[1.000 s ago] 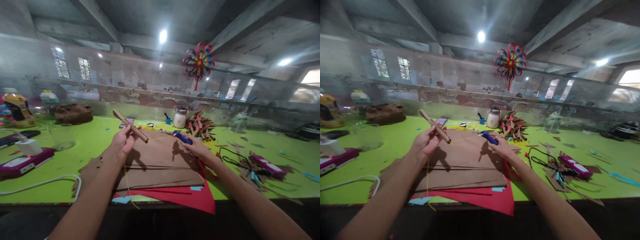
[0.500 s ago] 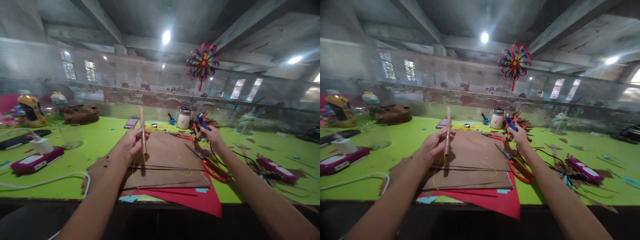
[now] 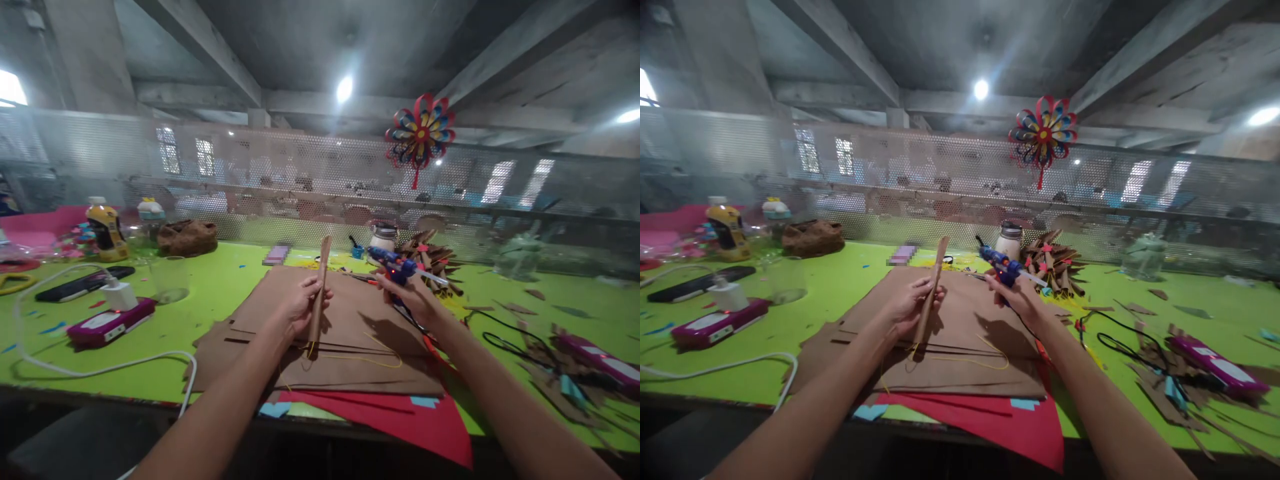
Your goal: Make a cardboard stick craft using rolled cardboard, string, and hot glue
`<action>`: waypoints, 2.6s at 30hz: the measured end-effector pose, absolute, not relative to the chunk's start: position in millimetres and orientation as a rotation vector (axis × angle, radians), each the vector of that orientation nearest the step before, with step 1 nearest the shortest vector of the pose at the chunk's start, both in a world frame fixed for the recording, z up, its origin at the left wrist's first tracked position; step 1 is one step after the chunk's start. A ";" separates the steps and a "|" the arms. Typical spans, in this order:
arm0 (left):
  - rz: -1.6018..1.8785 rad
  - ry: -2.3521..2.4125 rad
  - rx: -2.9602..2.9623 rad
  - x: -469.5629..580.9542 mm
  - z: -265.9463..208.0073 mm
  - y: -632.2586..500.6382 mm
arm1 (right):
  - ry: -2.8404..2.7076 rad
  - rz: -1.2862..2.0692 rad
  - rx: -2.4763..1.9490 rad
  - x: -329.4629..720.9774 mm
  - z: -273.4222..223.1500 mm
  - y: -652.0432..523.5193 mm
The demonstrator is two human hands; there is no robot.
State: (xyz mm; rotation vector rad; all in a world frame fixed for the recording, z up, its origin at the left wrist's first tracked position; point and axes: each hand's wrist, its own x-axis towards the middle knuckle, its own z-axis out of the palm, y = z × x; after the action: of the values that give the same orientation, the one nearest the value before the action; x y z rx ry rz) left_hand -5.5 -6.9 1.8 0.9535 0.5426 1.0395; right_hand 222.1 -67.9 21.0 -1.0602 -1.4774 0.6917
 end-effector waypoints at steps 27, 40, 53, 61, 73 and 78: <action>1.017 0.591 1.023 4.4 15.3 -32.4 | -1.717 0.757 -1.131 213.7 16.9 -93.4; 1.005 0.526 1.067 5.4 9.4 -30.3 | -1.723 0.416 -1.232 215.1 7.8 -85.7; 0.990 0.536 1.075 4.6 10.1 -30.0 | -1.690 0.420 -1.229 206.8 12.3 -88.6; 0.975 0.554 1.064 4.9 8.5 -29.4 | -1.632 0.461 -1.239 202.1 12.5 -90.0; 0.969 0.530 1.067 4.9 10.6 -31.6 | -1.564 0.441 -1.291 200.3 13.5 -91.6; 0.970 0.540 1.065 4.8 13.7 -34.0 | -1.585 0.435 -1.322 201.6 11.6 -90.5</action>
State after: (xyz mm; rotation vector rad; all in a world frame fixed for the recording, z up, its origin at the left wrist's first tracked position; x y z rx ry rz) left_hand 4.8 -34.0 13.7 1.0652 0.5396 0.9700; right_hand 201.6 -90.5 11.6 -1.3217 -1.5854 0.4349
